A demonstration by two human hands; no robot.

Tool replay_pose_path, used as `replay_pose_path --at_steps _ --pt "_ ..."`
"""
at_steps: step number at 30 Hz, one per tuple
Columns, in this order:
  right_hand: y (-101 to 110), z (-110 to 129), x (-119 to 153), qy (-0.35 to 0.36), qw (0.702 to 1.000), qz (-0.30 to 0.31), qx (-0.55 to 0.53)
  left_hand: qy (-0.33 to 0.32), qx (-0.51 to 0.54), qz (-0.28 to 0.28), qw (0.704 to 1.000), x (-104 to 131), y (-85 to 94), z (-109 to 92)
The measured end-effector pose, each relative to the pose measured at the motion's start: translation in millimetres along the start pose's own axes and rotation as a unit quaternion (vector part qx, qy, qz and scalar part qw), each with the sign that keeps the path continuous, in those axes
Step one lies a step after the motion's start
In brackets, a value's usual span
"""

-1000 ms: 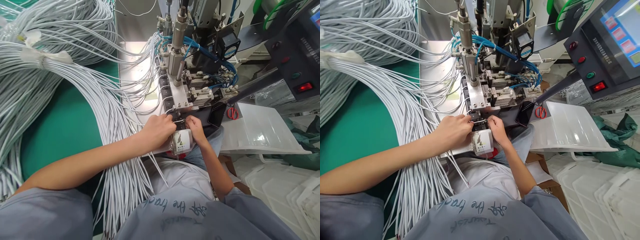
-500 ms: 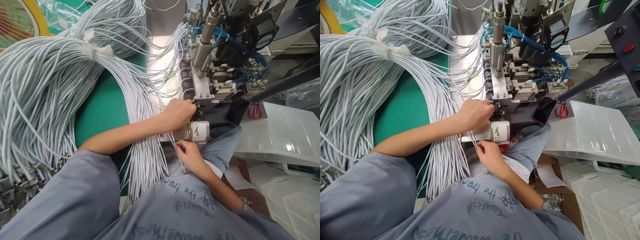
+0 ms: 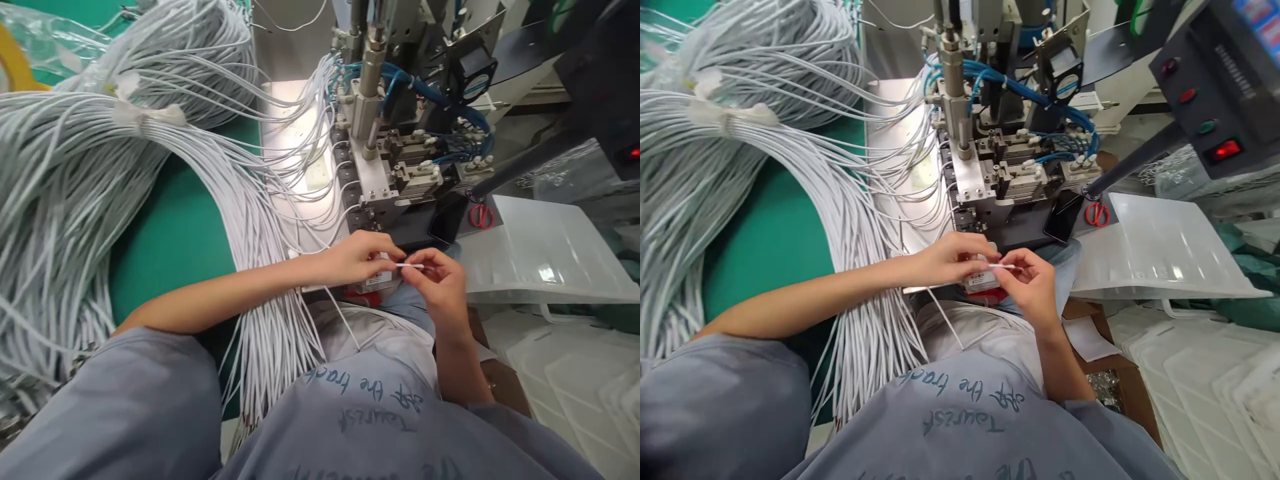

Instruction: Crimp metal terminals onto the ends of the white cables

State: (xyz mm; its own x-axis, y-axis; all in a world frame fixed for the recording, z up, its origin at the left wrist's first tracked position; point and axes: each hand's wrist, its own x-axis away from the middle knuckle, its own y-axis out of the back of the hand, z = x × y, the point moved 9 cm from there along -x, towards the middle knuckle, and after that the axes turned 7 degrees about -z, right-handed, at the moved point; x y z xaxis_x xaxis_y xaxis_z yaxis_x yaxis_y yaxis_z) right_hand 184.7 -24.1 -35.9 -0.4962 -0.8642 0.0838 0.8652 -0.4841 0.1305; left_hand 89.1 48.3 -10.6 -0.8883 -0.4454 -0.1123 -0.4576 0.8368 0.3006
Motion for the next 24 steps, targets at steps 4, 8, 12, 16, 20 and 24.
replay_pose_path --at_steps 4,8,12,16,20,24 --pt "-6 -4 -6 0.001 0.995 -0.022 -0.102 0.038 0.075 -0.056 0.995 -1 8.7 4" --pt "-6 5 -7 0.078 0.99 -0.075 -0.087 0.031 0.089 -0.054 0.994 1 7.9 -3" --pt "-12 13 -8 0.098 0.992 -0.047 -0.062 0.011 0.062 -0.064 0.996 1 10.5 -4" --pt "-9 23 -14 0.095 0.995 -0.02 0.023 -0.043 -0.033 -0.079 0.995 1 14.6 -4" --pt "-10 28 -22 0.108 0.989 0.032 0.098 -0.094 -0.152 -0.061 0.982 2 11.3 -6" --pt "-11 27 -24 0.123 0.99 0.002 0.073 -0.086 -0.141 -0.058 0.985 1 11.4 -6"
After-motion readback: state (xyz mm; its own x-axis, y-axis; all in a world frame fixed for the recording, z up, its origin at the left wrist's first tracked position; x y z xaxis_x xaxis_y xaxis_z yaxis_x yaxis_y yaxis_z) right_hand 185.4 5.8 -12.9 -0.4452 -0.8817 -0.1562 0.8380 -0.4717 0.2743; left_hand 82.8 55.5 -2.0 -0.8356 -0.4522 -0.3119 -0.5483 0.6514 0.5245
